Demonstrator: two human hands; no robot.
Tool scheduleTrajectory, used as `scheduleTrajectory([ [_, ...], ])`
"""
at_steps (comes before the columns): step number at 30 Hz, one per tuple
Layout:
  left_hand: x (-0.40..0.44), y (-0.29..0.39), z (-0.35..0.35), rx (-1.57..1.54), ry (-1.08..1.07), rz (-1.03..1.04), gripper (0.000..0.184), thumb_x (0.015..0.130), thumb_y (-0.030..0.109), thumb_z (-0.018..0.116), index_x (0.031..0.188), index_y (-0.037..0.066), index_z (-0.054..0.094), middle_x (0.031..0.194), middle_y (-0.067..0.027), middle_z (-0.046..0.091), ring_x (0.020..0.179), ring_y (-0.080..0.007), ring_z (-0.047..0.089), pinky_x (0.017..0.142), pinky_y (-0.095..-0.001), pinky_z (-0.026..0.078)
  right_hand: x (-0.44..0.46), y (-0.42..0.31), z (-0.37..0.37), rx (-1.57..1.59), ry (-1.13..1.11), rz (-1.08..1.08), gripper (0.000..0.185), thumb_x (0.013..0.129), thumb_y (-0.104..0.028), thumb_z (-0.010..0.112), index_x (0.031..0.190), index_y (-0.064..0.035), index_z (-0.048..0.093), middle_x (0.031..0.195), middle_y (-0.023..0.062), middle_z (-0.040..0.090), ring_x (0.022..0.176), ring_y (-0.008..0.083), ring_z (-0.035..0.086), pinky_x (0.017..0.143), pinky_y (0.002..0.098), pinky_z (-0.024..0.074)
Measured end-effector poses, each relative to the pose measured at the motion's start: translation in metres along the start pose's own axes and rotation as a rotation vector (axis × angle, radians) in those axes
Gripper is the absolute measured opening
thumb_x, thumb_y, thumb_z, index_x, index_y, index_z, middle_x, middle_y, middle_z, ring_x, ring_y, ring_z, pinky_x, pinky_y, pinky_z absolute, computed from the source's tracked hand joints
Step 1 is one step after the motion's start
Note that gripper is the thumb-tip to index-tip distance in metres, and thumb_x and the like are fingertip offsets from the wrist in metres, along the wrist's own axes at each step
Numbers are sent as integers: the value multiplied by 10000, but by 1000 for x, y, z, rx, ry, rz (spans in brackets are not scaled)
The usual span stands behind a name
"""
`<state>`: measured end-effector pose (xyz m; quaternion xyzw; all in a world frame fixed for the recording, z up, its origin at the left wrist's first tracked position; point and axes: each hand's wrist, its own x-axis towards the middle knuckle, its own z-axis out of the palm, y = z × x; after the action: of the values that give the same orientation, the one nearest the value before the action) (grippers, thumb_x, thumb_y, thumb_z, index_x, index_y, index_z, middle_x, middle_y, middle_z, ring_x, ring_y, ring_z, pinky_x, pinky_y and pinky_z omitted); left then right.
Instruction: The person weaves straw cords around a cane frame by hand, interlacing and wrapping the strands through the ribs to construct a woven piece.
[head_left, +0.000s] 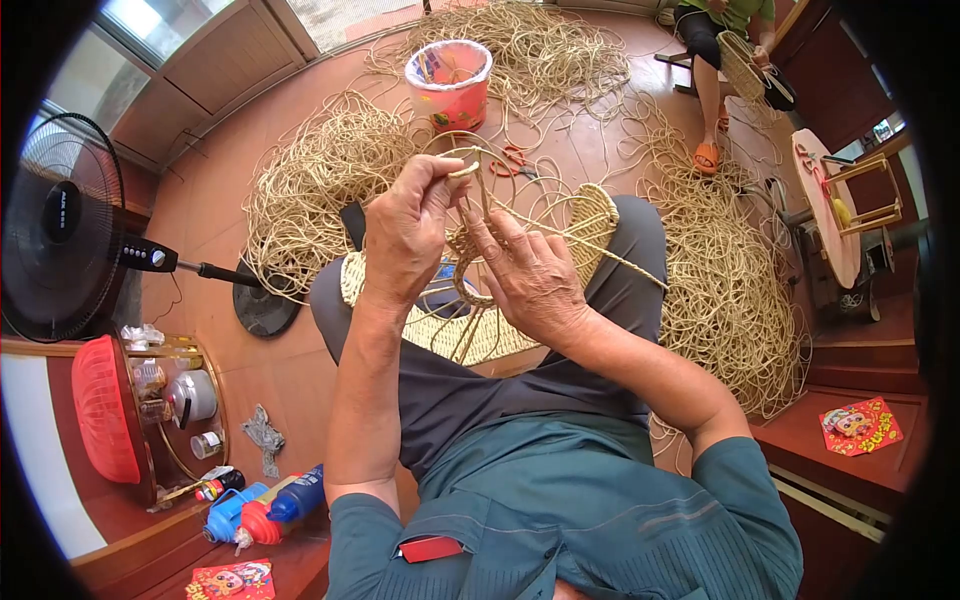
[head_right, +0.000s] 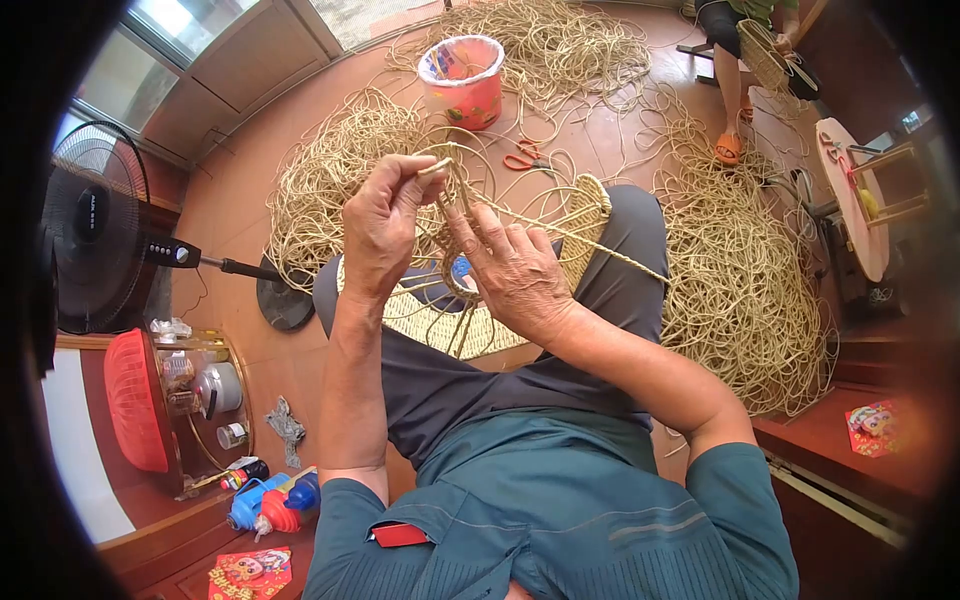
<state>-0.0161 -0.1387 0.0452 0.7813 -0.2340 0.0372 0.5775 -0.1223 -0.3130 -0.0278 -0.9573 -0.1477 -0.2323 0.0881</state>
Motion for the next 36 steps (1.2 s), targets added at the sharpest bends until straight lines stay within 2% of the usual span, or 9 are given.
scheduleTrajectory([
  [9,-2,-6,1,-33,27,22,165,1170,84,688,1285,3,773,1112,-105,868,1060,-156,832,976,-318,669,2,-2,-4,-251,-95,-71,915,986,-243,715,1810,-37,376,1620,218,575,980,234,667,913,410,563],
  [12,0,2,2,37,4,35,161,1166,78,688,1283,9,776,1098,-104,866,1050,-155,834,961,-316,668,4,-5,-4,-346,-121,-81,925,974,-222,704,1812,-26,366,1613,225,582,951,211,661,849,384,573],
  [15,-1,6,-2,126,-25,37,166,1156,76,700,1289,18,780,1080,-103,864,1025,-147,835,920,-311,663,8,-5,-6,-383,-79,-120,827,988,-230,678,1757,-17,460,1544,222,613,866,174,672,728,327,556],
  [19,-6,-2,-3,234,-15,-34,131,1133,63,717,1241,21,778,1053,-123,840,920,-164,829,815,-331,640,9,-4,-7,-381,-87,-137,812,984,-228,682,1739,-9,477,1526,228,624,896,178,701,723,310,570],
  [23,-16,-13,6,401,75,189,93,1085,39,721,1165,14,682,1059,-204,749,970,-433,766,821,-502,614,7,0,-3,-286,-57,-137,789,982,-215,685,1722,-19,494,1535,233,619,910,190,719,743,324,587],
  [26,-18,-18,15,362,143,182,141,1085,44,735,1201,9,661,1034,-177,774,876,-360,796,755,-459,601,7,2,-4,-243,-46,-136,797,972,-210,699,1721,-33,493,1541,236,615,915,198,723,764,331,596],
  [29,-14,-22,21,285,72,52,195,1087,40,718,1250,18,611,1041,-194,776,936,-409,792,802,-488,605,8,3,-5,-219,-62,-125,830,957,-230,734,1726,-46,484,1551,236,608,928,203,728,787,330,602],
  [32,-7,-28,19,232,11,102,187,1097,18,687,1259,28,594,1065,-209,773,971,-433,789,806,-495,606,7,4,-6,-183,-83,-113,807,981,-204,715,1737,-56,476,1579,240,596,943,215,725,827,353,611],
  [36,-16,-25,16,422,14,186,253,1086,-7,697,1317,52,612,1069,-215,752,976,-428,780,792,-495,598,6,8,-1,-109,-32,-109,771,997,-192,721,1728,-78,503,1580,226,602,954,231,737,835,366,625],
])
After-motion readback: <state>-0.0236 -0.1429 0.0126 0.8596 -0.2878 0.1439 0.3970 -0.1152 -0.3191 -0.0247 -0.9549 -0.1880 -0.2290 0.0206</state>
